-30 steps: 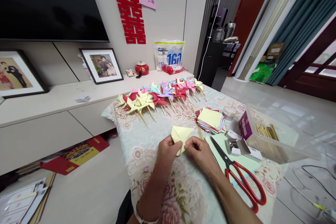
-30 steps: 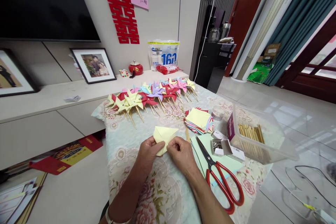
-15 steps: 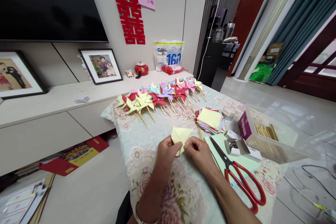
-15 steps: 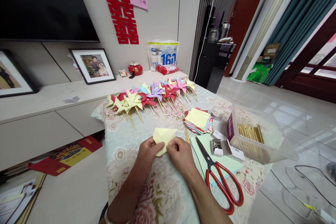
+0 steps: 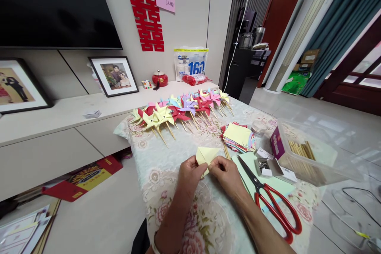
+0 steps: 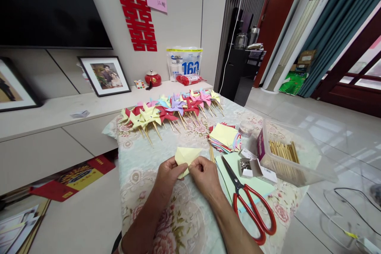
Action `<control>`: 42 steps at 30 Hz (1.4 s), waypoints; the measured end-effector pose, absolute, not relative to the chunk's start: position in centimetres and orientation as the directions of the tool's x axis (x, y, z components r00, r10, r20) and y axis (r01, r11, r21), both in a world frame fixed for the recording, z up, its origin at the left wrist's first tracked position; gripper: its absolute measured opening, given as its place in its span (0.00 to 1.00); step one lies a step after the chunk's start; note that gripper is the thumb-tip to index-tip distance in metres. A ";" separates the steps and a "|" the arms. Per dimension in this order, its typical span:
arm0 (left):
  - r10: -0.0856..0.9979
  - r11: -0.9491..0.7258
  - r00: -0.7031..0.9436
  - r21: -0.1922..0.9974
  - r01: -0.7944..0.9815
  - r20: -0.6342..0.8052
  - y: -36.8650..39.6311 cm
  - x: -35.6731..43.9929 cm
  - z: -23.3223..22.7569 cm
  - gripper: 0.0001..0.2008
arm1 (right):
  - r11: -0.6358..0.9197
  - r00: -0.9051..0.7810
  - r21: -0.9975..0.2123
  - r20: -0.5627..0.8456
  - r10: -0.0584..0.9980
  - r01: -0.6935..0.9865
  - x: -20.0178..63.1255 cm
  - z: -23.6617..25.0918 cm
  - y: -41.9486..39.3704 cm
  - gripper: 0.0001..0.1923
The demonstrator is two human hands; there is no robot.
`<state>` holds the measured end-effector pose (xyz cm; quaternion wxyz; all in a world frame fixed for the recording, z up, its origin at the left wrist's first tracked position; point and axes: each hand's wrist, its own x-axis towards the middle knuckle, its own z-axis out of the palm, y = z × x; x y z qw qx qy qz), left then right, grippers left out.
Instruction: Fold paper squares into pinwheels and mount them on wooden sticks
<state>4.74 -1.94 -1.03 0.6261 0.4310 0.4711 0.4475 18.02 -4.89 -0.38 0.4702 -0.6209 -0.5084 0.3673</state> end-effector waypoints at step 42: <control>0.676 -0.008 0.592 0.799 0.601 -0.439 2.9 2.0 3.8 0.04 | -0.090 -0.048 -0.996 -0.091 0.995 0.031 19.0 0.3 -5.5 0.45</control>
